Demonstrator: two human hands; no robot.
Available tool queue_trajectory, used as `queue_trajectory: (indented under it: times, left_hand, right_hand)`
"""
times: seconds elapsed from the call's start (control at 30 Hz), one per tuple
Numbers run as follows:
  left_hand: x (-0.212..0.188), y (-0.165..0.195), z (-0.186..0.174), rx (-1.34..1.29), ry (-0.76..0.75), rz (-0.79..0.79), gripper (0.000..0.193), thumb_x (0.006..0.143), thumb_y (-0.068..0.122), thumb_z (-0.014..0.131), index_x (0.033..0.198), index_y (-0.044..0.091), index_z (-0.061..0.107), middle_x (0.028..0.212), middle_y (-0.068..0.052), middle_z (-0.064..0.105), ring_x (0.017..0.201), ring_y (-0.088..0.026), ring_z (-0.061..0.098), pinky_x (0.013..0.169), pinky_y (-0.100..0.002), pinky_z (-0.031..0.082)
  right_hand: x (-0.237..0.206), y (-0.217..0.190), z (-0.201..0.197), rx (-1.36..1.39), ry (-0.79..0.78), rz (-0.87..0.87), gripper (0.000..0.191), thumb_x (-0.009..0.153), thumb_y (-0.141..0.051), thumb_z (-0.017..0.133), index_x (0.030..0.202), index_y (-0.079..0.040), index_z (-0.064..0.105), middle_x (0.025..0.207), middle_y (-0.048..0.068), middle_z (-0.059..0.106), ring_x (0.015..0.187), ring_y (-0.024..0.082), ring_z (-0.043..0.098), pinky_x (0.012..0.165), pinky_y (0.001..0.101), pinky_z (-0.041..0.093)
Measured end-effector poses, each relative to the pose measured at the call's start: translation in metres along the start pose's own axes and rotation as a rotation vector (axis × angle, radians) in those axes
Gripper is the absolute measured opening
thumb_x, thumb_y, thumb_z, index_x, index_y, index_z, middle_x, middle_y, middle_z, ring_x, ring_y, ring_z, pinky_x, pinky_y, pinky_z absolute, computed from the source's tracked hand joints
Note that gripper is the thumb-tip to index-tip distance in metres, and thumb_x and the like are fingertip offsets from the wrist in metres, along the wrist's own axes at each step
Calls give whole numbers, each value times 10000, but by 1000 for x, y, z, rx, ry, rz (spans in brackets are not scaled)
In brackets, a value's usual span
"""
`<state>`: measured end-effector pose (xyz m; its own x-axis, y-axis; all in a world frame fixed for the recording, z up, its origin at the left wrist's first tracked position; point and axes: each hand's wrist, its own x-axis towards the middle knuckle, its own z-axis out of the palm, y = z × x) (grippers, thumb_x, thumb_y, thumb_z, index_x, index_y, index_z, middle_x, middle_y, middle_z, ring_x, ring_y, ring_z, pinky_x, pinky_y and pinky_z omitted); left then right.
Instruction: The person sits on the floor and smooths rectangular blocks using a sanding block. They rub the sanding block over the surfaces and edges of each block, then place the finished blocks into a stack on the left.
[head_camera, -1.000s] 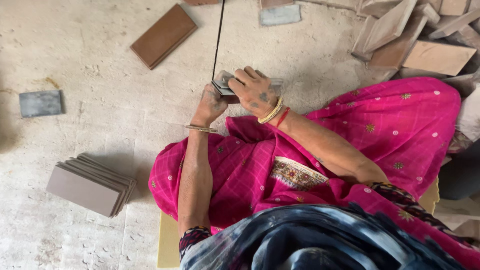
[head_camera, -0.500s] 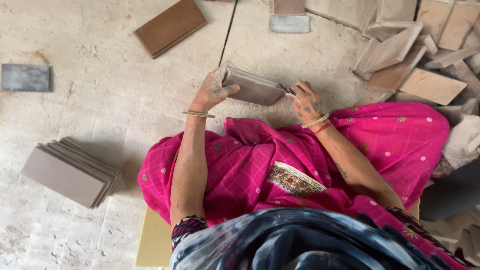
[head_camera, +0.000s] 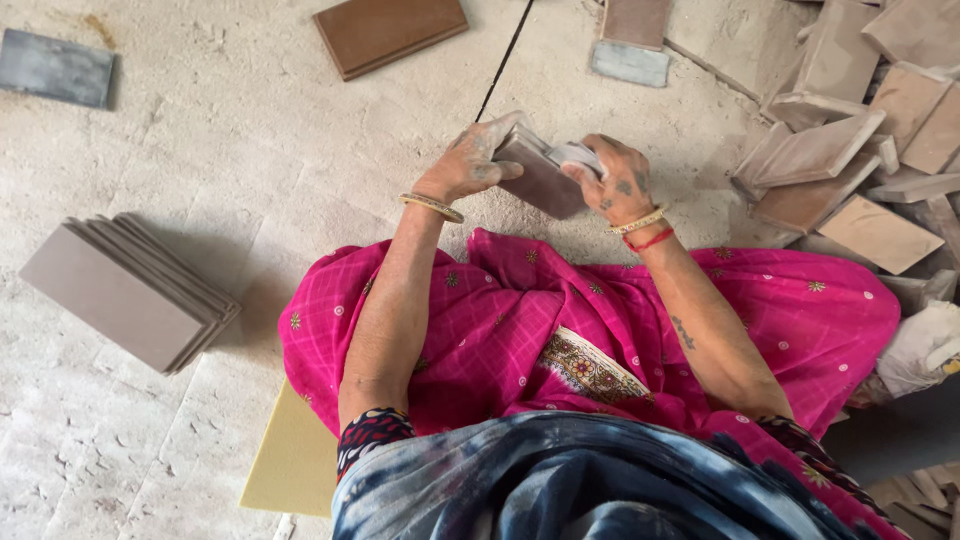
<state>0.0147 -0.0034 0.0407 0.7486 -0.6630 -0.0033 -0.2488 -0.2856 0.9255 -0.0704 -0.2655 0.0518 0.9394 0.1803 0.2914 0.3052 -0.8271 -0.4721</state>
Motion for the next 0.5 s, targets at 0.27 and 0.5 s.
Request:
queue_trajectory:
  times: [0.27,0.5]
  left_hand:
    - [5,-9,13,151,19,15,796,815,256,815,1515,148,450,1413,-181,580,1327,-370,507,1133,-437,383]
    - [-2,8,9,133,-77,-113,418,832,112,686,1248,83,655,1118,-123,785,1099,-278,773,1051,-374,598]
  right_hand:
    - [-22,4,-9,-16,-31,64,388,1030,-433,694,955,-53,680,814,102,683,671,236,671,597,384,532]
    - [31,-41,8,-51,119,-163,346,1072,-391,688,1049,-46,667,881,106,695,753,287,684,624,397,536]
